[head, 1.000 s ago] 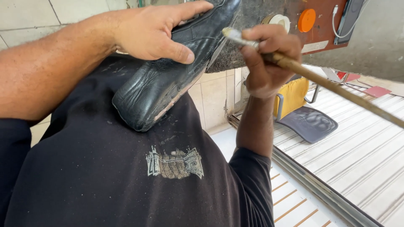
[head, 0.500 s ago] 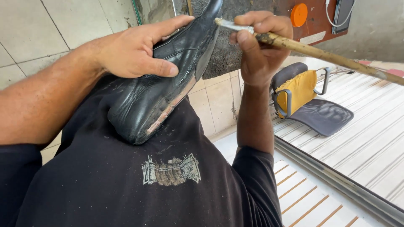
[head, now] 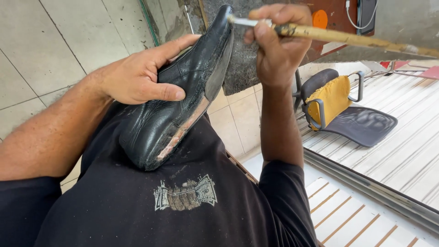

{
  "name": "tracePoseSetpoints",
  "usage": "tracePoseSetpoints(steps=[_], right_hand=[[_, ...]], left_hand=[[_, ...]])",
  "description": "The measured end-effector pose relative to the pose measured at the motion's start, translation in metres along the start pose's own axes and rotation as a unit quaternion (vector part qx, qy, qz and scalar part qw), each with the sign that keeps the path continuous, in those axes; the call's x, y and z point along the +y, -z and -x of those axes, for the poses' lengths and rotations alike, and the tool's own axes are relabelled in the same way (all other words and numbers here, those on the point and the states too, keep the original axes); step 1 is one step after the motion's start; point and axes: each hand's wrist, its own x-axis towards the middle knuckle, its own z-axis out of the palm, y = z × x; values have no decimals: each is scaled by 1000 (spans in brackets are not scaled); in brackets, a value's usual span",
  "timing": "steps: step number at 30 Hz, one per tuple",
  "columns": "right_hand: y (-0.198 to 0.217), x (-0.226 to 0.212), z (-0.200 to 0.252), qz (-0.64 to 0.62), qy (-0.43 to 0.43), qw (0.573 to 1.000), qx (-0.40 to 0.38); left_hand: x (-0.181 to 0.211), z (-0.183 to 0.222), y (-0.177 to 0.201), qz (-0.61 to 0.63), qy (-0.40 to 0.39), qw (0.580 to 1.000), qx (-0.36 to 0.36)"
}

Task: Applying adhesive to the sole of a leather shoe using a small brush at a repair bench.

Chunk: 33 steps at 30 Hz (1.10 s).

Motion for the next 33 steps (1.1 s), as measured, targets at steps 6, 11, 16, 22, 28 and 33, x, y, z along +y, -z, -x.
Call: tracePoseSetpoints(steps=[6,11,16,22,28,33], right_hand=[[-7,-8,-3,-8,17,998,-58],[-33,-37,12,-62,-34,979,-191],[-10,-16,-2,60,-39,997,-19],[-5,-2,3,19,-13,999,-34],[5,11,5,13,-2,997,-73],[-6,2,9,4,16,995,-99]], left_hand=[[6,-2,0,24,-15,1000,2],[2,0,1,-2,18,1000,0],[9,-9,1,13,-2,1000,-10],[6,-7,0,65,7,998,-13],[-1,-11,-1,80,2,997,-21],[-6,-6,-2,68,14,998,-2]])
